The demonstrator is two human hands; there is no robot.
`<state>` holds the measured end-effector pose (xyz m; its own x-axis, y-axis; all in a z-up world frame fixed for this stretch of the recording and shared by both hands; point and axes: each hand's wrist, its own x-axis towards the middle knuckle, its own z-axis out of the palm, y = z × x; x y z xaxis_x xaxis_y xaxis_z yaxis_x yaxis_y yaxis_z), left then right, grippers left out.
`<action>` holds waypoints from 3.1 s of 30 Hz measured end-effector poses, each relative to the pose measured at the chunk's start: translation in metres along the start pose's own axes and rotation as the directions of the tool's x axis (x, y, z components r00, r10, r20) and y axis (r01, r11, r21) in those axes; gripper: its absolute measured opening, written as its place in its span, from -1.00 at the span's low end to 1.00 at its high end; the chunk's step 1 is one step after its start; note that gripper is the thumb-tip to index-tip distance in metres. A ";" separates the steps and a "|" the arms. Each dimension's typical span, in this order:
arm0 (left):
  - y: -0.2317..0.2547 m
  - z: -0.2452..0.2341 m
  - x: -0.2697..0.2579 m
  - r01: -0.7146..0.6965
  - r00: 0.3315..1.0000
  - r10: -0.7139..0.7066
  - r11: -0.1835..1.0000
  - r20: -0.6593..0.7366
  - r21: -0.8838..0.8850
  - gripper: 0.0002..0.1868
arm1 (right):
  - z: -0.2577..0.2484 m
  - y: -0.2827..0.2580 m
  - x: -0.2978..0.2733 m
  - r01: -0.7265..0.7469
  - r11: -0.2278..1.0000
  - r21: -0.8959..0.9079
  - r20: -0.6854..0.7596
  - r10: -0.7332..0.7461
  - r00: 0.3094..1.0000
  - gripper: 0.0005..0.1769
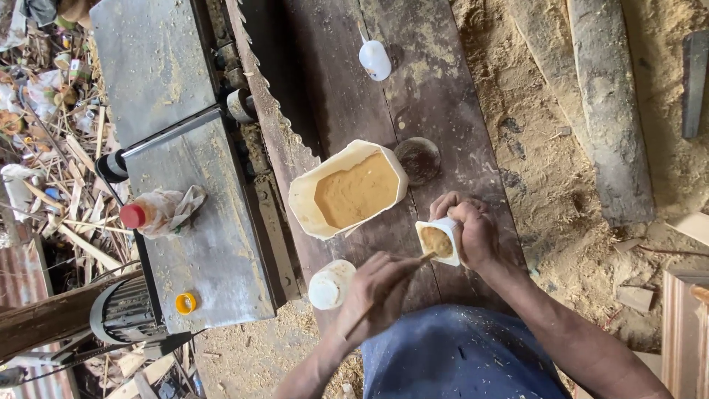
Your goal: Mixing wood filler by pouring liquid hardener into a container of paste and stirring it with a wooden stick.
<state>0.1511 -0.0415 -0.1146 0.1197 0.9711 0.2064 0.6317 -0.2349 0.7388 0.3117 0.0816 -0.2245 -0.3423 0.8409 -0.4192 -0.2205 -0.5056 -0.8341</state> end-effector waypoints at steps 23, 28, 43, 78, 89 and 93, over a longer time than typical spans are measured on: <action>0.005 -0.008 0.018 -0.049 0.998 0.050 0.999 -0.045 0.011 -0.85 | 0.006 0.008 -0.001 -0.237 0.971 0.043 0.141 0.229 0.963 -0.86; -0.006 -0.011 0.010 -0.074 0.997 0.075 0.995 0.014 -0.066 -0.82 | -0.006 0.006 0.002 -0.180 0.982 0.062 0.127 0.171 0.977 -0.85; 0.001 -0.029 0.019 -0.055 0.997 0.060 0.993 0.044 -0.108 -0.81 | 0.002 -0.005 0.001 -0.186 0.982 0.013 0.192 0.180 0.965 -0.79; 0.028 -0.016 0.021 -0.065 0.997 0.064 0.997 -0.031 -0.035 -0.84 | 0.008 -0.012 0.010 -0.143 0.990 0.016 0.284 0.132 0.950 -0.75; 0.003 0.022 0.005 -0.139 0.965 0.128 0.990 -0.228 -0.032 -0.84 | 0.016 -0.006 0.004 -0.054 0.995 0.086 0.147 0.041 0.988 -0.78; 0.006 -0.010 0.039 -0.093 0.939 0.082 0.996 -0.335 -0.017 -0.84 | 0.028 -0.003 -0.013 -0.103 0.989 0.103 0.151 0.087 0.985 -0.75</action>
<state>0.1517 -0.0051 -0.0958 -0.0922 0.8785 0.4688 0.6050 -0.3246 0.7271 0.2915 0.0673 -0.2065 -0.4943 0.7547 -0.4313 -0.2767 -0.6070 -0.7450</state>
